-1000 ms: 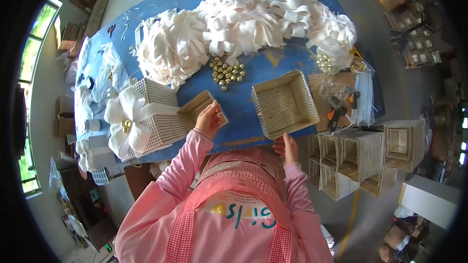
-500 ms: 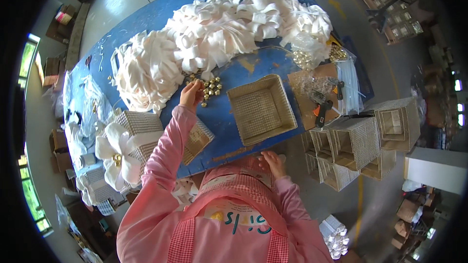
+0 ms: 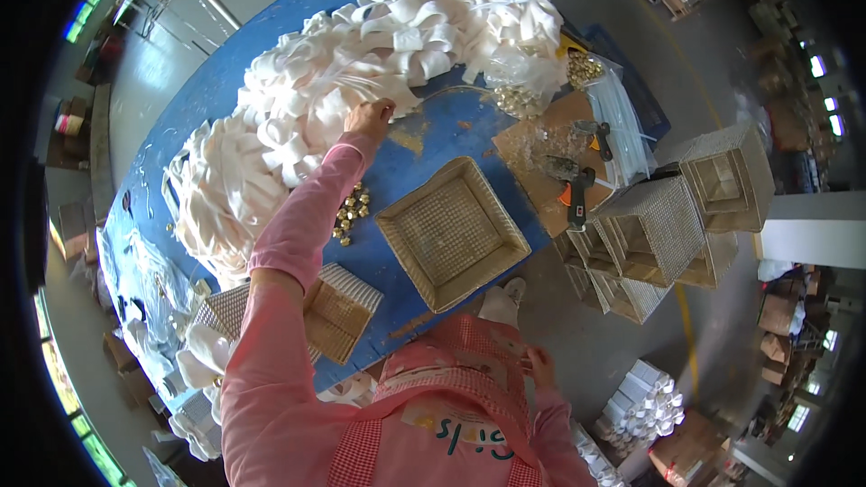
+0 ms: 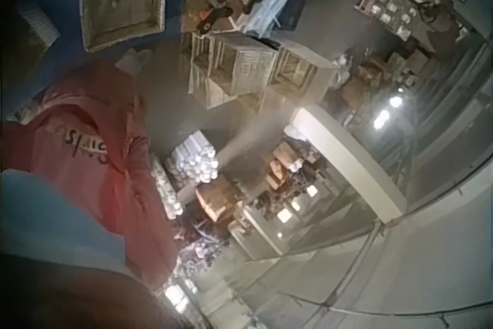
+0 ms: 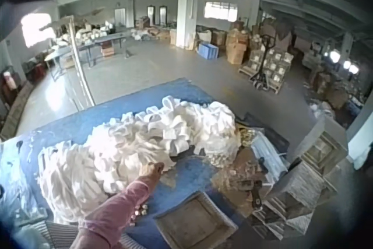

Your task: Applying decorative ribbons and bows to boxes using a hot glue gun.

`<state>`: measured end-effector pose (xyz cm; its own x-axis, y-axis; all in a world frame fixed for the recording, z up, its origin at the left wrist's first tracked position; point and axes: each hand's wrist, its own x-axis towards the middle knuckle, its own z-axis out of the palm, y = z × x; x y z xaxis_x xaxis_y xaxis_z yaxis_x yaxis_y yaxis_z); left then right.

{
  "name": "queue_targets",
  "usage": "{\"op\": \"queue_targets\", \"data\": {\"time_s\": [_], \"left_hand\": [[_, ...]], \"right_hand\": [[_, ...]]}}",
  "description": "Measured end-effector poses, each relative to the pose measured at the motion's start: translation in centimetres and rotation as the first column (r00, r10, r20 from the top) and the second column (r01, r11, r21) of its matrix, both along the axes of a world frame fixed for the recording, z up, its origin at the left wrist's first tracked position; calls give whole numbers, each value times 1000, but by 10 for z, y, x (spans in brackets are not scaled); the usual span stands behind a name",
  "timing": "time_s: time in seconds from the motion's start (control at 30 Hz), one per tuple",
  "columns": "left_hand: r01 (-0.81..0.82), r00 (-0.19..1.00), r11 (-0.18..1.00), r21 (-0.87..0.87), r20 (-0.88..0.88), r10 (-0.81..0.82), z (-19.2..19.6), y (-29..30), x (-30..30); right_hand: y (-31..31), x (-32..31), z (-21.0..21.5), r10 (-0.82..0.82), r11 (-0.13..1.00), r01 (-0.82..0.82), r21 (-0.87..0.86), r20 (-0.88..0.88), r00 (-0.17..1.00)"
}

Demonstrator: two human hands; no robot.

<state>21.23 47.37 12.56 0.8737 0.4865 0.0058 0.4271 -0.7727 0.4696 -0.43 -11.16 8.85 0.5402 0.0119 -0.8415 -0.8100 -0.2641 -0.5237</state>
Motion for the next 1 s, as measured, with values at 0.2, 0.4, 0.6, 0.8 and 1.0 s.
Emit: {"op": "queue_targets", "data": {"time_s": [0.2,0.4,0.6,0.8,1.0], "left_hand": [[394,913,777,491,-111,-393,-29,5,55],[397,916,595,699,-264,-301,-85,10,74],[216,953,899,381,119,-279,-41,-35,75],[68,890,976,207,430,-153,36,-82,68],[47,846,996,74,528,-79,80,-121,67]], "right_hand": [[2,-33,6,-53,997,49,-65,-53,997],[-14,-59,-5,-34,998,29,-62,-90,995],[-11,-71,0,-75,988,52,-142,-165,983],[-7,-46,-30,16,1000,-16,22,8,1000],[-1,-18,-11,54,997,-55,-45,-11,998]]}}
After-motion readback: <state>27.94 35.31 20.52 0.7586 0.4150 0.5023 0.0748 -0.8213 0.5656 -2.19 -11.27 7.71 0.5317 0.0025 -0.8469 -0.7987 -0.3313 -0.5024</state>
